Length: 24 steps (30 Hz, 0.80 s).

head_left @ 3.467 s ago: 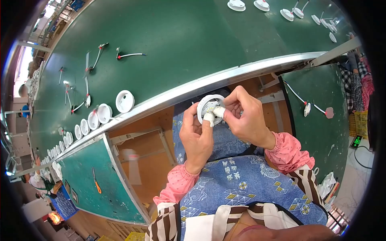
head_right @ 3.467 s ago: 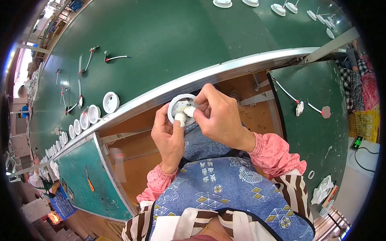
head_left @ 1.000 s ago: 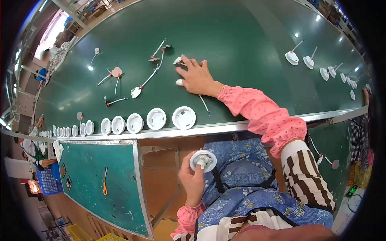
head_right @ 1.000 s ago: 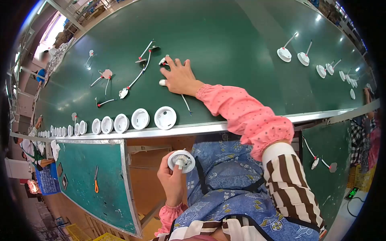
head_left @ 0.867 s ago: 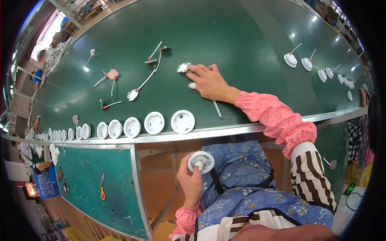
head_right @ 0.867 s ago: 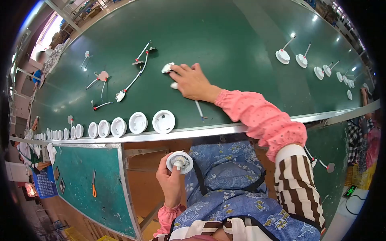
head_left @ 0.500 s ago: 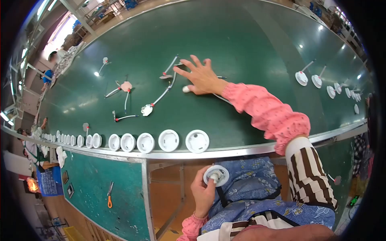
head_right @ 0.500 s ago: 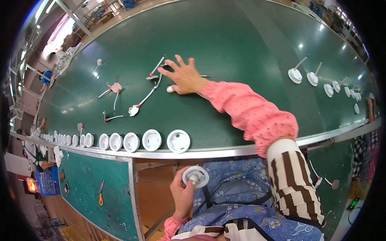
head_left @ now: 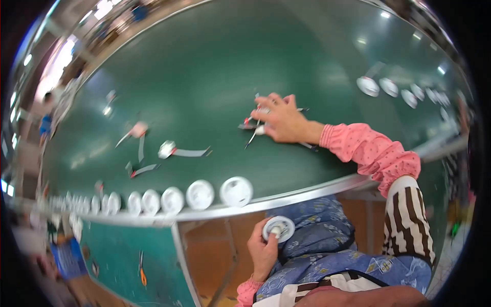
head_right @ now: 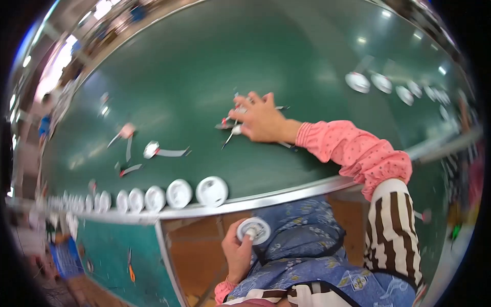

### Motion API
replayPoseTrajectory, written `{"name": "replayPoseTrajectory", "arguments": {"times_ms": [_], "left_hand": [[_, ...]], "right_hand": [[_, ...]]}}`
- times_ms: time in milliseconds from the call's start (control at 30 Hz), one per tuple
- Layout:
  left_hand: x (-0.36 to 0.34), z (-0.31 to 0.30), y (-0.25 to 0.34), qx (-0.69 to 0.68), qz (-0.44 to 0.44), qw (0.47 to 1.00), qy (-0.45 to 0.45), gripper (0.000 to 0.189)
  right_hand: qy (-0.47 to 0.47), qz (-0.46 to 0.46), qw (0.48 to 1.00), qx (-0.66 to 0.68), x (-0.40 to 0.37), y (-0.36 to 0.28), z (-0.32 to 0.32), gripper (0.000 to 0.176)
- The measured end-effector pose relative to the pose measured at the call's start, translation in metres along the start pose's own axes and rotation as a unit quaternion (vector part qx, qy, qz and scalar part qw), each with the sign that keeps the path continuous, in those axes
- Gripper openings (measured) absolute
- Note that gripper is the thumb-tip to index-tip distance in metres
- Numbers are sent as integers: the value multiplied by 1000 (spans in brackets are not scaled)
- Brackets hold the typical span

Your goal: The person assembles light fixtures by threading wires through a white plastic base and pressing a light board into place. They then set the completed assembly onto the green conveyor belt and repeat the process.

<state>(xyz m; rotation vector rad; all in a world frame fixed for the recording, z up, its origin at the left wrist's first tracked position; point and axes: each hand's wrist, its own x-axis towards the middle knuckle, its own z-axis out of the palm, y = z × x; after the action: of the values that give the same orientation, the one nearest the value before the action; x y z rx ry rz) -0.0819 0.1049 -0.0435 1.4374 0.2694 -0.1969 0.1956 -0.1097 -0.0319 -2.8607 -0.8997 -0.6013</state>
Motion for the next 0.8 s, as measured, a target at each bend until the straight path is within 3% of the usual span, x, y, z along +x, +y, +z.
{"name": "replayPoseTrajectory", "arguments": {"times_ms": [100,200,333,367,567,667,767,800], "left_hand": [[-7,13,8,44,9,999,-31,31],[-9,29,5,40,5,998,-39,31],[-16,58,11,30,3,999,-44,31],[-11,62,2,33,9,999,-42,32],[-22,92,12,55,56,993,-92,33],[-23,104,6,86,57,988,-111,34],[-20,110,15,116,89,980,-136,34],[-17,110,17,137,105,975,-141,34]], "right_hand": [[9,7,1000,7,-83,30,-43,46],[-44,16,998,34,-158,74,-82,48],[-94,23,995,-27,-261,142,-134,54],[-110,33,993,-32,-287,161,-122,58],[-208,102,951,-204,-380,240,-191,60],[-177,160,946,-219,-411,267,-174,64],[-121,227,924,-283,-391,235,-197,60],[-41,247,945,-211,-380,220,-194,57]]}}
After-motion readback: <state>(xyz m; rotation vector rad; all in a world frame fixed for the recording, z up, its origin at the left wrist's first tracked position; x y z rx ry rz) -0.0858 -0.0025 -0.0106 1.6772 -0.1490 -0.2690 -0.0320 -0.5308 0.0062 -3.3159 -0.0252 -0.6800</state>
